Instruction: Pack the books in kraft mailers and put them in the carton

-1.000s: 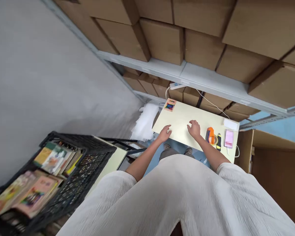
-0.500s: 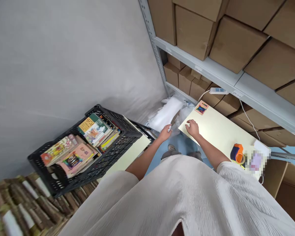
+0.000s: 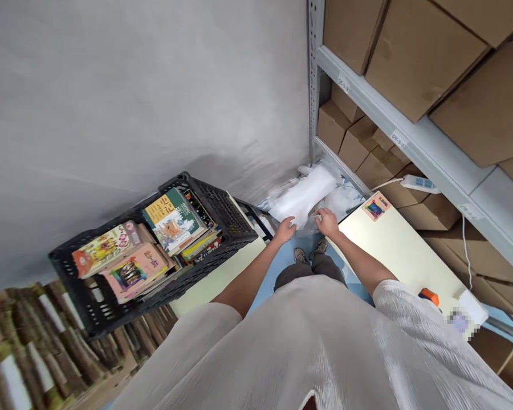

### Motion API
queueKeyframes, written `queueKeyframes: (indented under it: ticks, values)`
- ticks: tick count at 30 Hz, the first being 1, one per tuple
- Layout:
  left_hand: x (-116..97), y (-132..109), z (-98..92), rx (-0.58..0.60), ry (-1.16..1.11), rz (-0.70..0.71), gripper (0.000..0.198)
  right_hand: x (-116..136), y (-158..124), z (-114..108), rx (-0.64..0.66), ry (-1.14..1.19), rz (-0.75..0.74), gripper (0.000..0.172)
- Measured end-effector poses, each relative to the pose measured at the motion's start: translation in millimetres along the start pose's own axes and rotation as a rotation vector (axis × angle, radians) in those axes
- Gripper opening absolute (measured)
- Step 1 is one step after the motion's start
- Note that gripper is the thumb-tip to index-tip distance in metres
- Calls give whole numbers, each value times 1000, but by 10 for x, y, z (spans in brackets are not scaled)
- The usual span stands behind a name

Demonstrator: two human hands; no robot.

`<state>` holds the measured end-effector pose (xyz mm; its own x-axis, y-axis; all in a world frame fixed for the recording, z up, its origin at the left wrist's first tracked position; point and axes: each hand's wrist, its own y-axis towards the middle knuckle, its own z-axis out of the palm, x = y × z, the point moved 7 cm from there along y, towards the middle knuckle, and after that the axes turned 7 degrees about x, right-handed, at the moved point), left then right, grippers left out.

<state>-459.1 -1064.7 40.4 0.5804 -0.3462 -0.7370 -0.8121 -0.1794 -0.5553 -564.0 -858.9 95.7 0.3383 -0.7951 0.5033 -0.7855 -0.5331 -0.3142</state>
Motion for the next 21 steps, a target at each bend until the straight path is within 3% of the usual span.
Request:
queueKeyframes:
  ticks: [4, 9, 15, 21]
  values:
    - [150, 403, 13, -108, -111, -122, 42, -140, 412, 179, 104, 1, -71, 25]
    - [452, 1057, 94, -195, -244, -242, 42, -359, 967, 581, 244, -22, -119, 28]
    - [959, 1847, 222, -187, -258, -306, 39, -708, 1642, 1212, 344, -7, -53, 30]
    - [1519, 2776, 237, -172, -229, -296, 50, -1139, 2164, 1851, 395, 22, 40, 28]
